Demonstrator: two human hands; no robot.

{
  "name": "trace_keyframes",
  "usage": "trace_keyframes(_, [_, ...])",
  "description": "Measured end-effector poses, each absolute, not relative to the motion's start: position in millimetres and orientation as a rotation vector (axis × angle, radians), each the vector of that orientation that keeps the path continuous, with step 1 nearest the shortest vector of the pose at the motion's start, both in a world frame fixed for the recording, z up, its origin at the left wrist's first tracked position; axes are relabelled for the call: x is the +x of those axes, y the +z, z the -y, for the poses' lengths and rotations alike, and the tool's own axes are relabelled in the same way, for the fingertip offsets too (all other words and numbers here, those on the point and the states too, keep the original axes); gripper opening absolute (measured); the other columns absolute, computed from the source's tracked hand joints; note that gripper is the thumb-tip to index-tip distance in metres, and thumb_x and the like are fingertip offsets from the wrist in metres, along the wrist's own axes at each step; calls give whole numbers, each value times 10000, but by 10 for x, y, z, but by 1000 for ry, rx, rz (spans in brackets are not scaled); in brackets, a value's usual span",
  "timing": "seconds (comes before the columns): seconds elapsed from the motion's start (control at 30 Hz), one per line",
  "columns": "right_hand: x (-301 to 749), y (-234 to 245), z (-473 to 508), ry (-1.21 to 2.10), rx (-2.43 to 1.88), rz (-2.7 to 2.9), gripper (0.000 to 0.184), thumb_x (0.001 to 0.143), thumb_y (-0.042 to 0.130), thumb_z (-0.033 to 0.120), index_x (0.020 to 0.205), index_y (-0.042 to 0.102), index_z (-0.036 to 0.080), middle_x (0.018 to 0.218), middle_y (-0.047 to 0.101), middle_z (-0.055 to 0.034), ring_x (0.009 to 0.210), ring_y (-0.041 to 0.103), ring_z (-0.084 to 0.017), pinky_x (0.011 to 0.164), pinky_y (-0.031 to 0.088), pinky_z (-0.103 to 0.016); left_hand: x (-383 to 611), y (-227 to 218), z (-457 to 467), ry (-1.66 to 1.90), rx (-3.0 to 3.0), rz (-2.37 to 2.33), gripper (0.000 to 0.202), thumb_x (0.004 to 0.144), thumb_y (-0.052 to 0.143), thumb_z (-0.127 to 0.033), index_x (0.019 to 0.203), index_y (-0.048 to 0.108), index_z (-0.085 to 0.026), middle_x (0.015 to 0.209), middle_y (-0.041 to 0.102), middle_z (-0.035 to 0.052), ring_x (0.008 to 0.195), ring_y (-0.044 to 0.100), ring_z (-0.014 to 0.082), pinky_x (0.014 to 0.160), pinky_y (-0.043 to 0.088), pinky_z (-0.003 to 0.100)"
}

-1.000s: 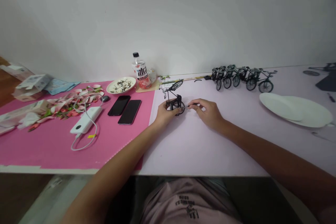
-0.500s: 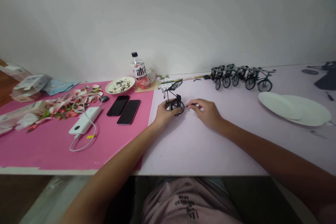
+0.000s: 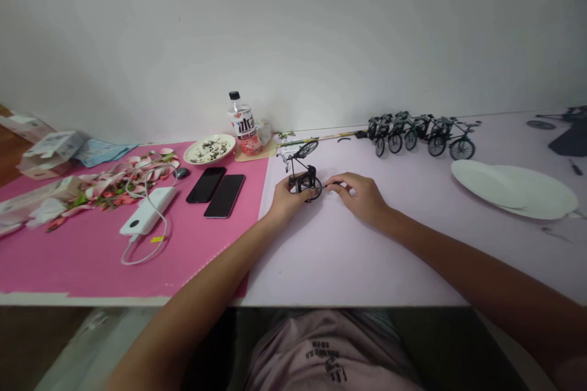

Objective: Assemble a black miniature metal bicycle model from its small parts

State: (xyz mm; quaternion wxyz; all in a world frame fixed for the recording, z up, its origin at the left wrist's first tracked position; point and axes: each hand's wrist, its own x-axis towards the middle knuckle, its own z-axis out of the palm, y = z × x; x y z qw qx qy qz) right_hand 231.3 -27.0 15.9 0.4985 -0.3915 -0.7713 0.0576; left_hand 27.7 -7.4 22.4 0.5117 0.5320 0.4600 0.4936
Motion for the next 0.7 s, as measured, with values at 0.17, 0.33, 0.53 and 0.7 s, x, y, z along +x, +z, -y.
trace_keyframes(0.17, [2323,150,255,117,-932,1878,129,985,649,302,970,761,239,941,804,-49,798,736,-199,630,566,-301,265,195,56,1206,1308,-1123,623,600,896,-204,1195,721,-143,1157,742,109,1008,690,234,891,588,368])
trace_keyframes(0.33, [2335,150,253,103,-929,1895,157,996,634,322,993,767,238,941,799,-57,774,720,-197,632,564,-308,264,191,62,1183,1308,-1112,630,606,908,-222,1202,719,-147,1132,746,105,969,693,236,867,595,382])
trace_keyframes(0.53, [2338,192,244,58,-876,1984,182,1014,601,295,1033,777,256,939,788,-66,840,712,-221,758,589,-360,252,155,35,1224,1325,-1127,617,619,897,-217,1203,714,-138,1167,747,118,1051,691,247,964,566,398])
trace_keyframes(0.7, [2349,221,231,20,-848,2047,232,1021,560,229,1056,785,273,955,791,-63,916,713,-235,823,603,-396,253,134,19,1254,1385,-1153,638,622,907,-231,1220,707,-130,1186,745,135,1106,683,263,1001,547,405])
